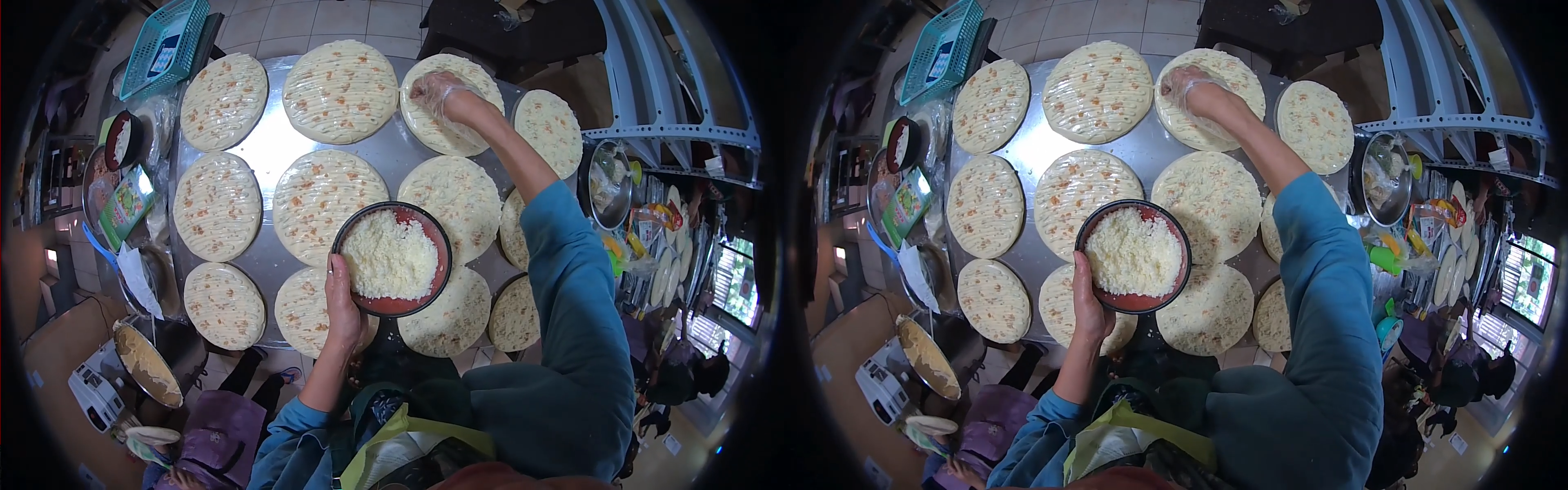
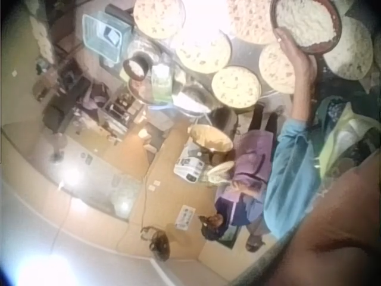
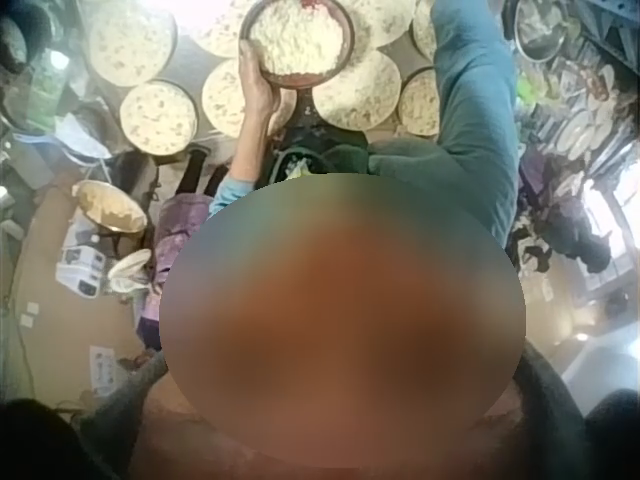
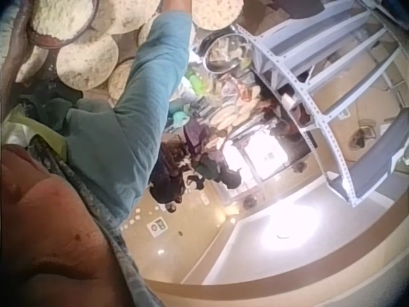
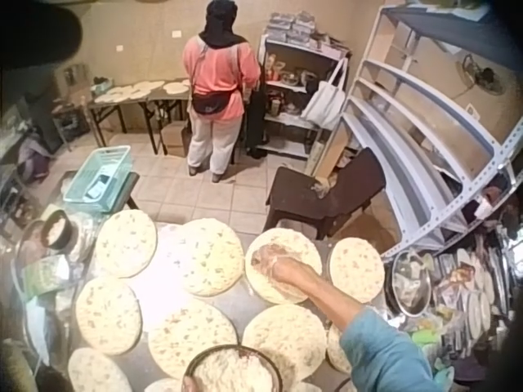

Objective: Spreading shredded cheese from a bowl onto dough discs on a prep table.

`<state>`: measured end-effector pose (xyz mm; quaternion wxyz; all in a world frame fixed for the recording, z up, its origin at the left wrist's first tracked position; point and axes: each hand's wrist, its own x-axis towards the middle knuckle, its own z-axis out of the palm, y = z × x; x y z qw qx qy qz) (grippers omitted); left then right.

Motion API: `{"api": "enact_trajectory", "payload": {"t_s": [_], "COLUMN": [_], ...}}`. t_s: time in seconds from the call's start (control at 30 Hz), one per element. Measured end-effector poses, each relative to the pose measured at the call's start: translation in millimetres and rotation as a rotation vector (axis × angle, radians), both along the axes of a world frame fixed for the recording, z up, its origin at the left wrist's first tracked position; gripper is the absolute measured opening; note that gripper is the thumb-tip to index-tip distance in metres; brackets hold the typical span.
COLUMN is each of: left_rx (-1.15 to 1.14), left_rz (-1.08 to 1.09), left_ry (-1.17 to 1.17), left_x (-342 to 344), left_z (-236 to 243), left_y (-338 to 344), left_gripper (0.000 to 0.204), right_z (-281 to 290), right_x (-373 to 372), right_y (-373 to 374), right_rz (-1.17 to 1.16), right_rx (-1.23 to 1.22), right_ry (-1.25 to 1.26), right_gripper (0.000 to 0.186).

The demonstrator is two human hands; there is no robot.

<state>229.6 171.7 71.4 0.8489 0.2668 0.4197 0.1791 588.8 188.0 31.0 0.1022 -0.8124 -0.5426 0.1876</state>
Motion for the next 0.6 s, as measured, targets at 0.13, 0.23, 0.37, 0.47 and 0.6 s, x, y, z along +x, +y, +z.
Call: {"api": "enact_trajectory", "payload": {"t_s": [0.13, 0.23, 0.37, 0.47, 0.6], "left_rx": [0.019, 0.032, 0.04, 0.038, 0.045], "left_rz": [-0.028, -0.037, -0.04, -0.038, -0.055], "left_ry": [0.008, 0.02, 0.016, 0.028, 0.03], "left_x": [-4.2, -3.7, -3.4, -4.6, -2.4], "left_z": [-3.4, -3.4, -5.2, -6.2, -3.5], "left_y": [-0.8, -1.5, -1.0, -0.2, 0.1], "left_gripper": [0.057, 0.057, 0.058, 0.058, 0.059], "right_z": [14.5, 2.4, -9.5, 3.1, 3.4], "right_x": [-11.8, -9.4, -9.0, -5.7, 13.4], "right_y": [-4.7, -13.2, -21.9, -10.9, -11.7], "right_rz": [0.002, 0.059, 0.082, 0.049, -0.084], "right_rx": [-0.119, -0.071, 0.057, 0.016, -0.068], "right_ry": [0.017, -0.001, -0.064, 0.013, -0.024], "right_gripper": [0.022, 0.02, 0.018, 0.02, 0.018]}}
